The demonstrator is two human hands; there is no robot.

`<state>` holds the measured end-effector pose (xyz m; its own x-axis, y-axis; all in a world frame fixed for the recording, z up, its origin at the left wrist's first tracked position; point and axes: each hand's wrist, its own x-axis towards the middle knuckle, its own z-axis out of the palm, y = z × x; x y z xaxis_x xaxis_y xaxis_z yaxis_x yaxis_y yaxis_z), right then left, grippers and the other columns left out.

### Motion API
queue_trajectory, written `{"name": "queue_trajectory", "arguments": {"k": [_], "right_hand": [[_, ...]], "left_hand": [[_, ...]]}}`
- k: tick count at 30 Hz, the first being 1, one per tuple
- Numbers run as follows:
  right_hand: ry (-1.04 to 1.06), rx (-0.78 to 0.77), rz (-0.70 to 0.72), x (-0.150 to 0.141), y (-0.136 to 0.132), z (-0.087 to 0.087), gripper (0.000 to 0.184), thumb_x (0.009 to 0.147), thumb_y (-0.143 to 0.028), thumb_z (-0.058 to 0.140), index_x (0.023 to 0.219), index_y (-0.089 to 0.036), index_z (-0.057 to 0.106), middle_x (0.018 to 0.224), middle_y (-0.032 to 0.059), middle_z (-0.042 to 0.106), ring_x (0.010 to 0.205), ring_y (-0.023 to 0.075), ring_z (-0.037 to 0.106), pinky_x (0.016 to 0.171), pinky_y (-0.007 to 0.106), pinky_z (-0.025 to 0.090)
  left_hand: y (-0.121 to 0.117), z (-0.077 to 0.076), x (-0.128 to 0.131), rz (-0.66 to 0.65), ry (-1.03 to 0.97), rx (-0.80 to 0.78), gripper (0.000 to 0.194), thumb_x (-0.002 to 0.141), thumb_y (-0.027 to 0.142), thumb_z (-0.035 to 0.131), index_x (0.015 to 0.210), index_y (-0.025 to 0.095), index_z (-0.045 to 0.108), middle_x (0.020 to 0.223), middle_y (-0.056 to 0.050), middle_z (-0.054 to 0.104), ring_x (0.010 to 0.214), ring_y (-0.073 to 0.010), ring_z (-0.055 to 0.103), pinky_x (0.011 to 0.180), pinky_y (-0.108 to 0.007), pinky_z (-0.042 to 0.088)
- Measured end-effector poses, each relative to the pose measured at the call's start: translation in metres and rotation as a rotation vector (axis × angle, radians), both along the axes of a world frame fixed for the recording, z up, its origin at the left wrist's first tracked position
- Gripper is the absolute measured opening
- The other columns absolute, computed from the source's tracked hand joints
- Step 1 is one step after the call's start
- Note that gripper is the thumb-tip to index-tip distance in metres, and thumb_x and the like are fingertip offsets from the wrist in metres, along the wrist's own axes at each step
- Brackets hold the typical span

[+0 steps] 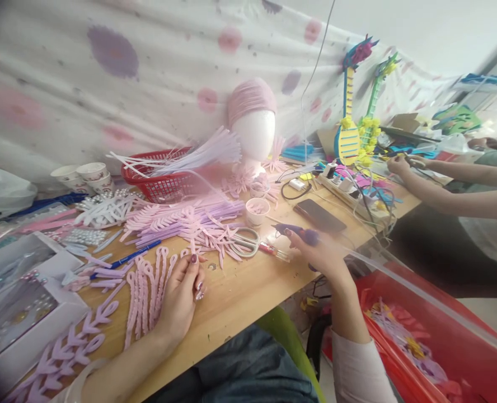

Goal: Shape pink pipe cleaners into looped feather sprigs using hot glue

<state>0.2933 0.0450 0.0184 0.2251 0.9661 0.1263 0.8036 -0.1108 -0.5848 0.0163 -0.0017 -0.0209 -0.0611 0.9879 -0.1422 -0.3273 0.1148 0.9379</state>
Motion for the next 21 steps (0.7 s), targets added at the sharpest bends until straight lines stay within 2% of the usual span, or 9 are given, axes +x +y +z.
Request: {"name": "queue_trajectory", "arguments": {"k": [3,5,8,10,12,15,19,21], "right_hand": [[-0.069,0.03,0.075,-0.002,0.013,-0.003,0.052,0.083,-0.065,0.049,0.066,-0.019,0.067,0.057,0.002,0.064,0.051,0.0166,0.056,0.046,0.026,0.041],[-0.09,0.093,0.099,-0.002,0.013,-0.008,0.048,0.083,-0.063,0.05,0.071,-0.019,0.067,0.062,0.0037,0.066,0.056,0.0186,0.058,0.05,0.028,0.042],[-0.095,0.129,0.014,0.005,-0.007,-0.017,0.047,0.079,-0.063,0.054,0.081,-0.017,0.067,0.07,0.0081,0.068,0.06,0.0221,0.06,0.053,0.031,0.044],[-0.163,0.109,-0.13,0.011,-0.028,-0.02,0.048,0.074,-0.065,0.059,0.076,-0.017,0.065,0.073,0.01,0.067,0.063,0.0245,0.06,0.053,0.033,0.043],[-0.193,-0.003,-0.125,0.01,-0.049,-0.018,0.045,0.075,-0.064,0.059,0.07,-0.02,0.062,0.064,0.0057,0.063,0.057,0.0223,0.057,0.051,0.032,0.04],[-0.032,-0.125,0.182,-0.012,-0.065,-0.007,0.042,0.084,-0.059,0.054,0.066,-0.021,0.058,0.058,0.0013,0.058,0.054,0.0174,0.053,0.051,0.029,0.041],[0.099,0.001,0.574,-0.074,-0.047,0.004,0.023,0.093,-0.035,0.052,0.083,-0.02,0.066,0.081,0.0043,0.064,0.076,0.0178,0.06,0.07,0.029,0.047],[0.101,0.093,0.656,-0.104,-0.029,0.002,0.017,0.094,-0.022,0.051,0.092,-0.021,0.068,0.094,0.0059,0.063,0.083,0.0174,0.059,0.075,0.03,0.047]], "left_hand": [[0.003,0.0,-0.002,0.113,-0.044,-0.008,0.029,0.085,0.05,0.059,0.081,0.022,0.052,0.057,0.008,0.035,0.048,-0.0077,0.032,0.046,-0.02,0.028],[0.004,0.002,-0.003,0.163,-0.064,-0.009,0.028,0.085,0.049,0.059,0.079,0.023,0.05,0.058,0.008,0.034,0.048,-0.0078,0.031,0.047,-0.02,0.029],[0.005,0.005,-0.005,0.213,-0.101,-0.026,0.025,0.083,0.044,0.061,0.079,0.023,0.049,0.06,0.008,0.035,0.049,-0.0079,0.03,0.047,-0.02,0.029],[0.005,0.005,-0.005,0.243,-0.133,-0.043,0.022,0.082,0.039,0.063,0.079,0.022,0.049,0.064,0.007,0.038,0.051,-0.0074,0.031,0.048,-0.02,0.03],[0.006,0.004,-0.006,0.264,-0.155,-0.044,0.02,0.082,0.035,0.063,0.078,0.022,0.048,0.068,0.006,0.041,0.052,-0.007,0.033,0.051,-0.019,0.033],[0.007,0.0,-0.006,0.296,-0.163,-0.024,0.019,0.084,0.032,0.061,0.076,0.022,0.047,0.069,0.006,0.043,0.055,-0.0071,0.037,0.053,-0.019,0.035],[0.01,-0.004,-0.007,0.349,-0.151,-0.005,0.017,0.081,0.033,0.062,0.077,0.021,0.05,0.07,0.005,0.045,0.054,-0.0071,0.038,0.052,-0.02,0.035],[0.012,-0.006,-0.009,0.363,-0.117,0.011,0.018,0.08,0.034,0.063,0.078,0.021,0.051,0.069,0.005,0.046,0.054,-0.0076,0.039,0.053,-0.021,0.036]]}}
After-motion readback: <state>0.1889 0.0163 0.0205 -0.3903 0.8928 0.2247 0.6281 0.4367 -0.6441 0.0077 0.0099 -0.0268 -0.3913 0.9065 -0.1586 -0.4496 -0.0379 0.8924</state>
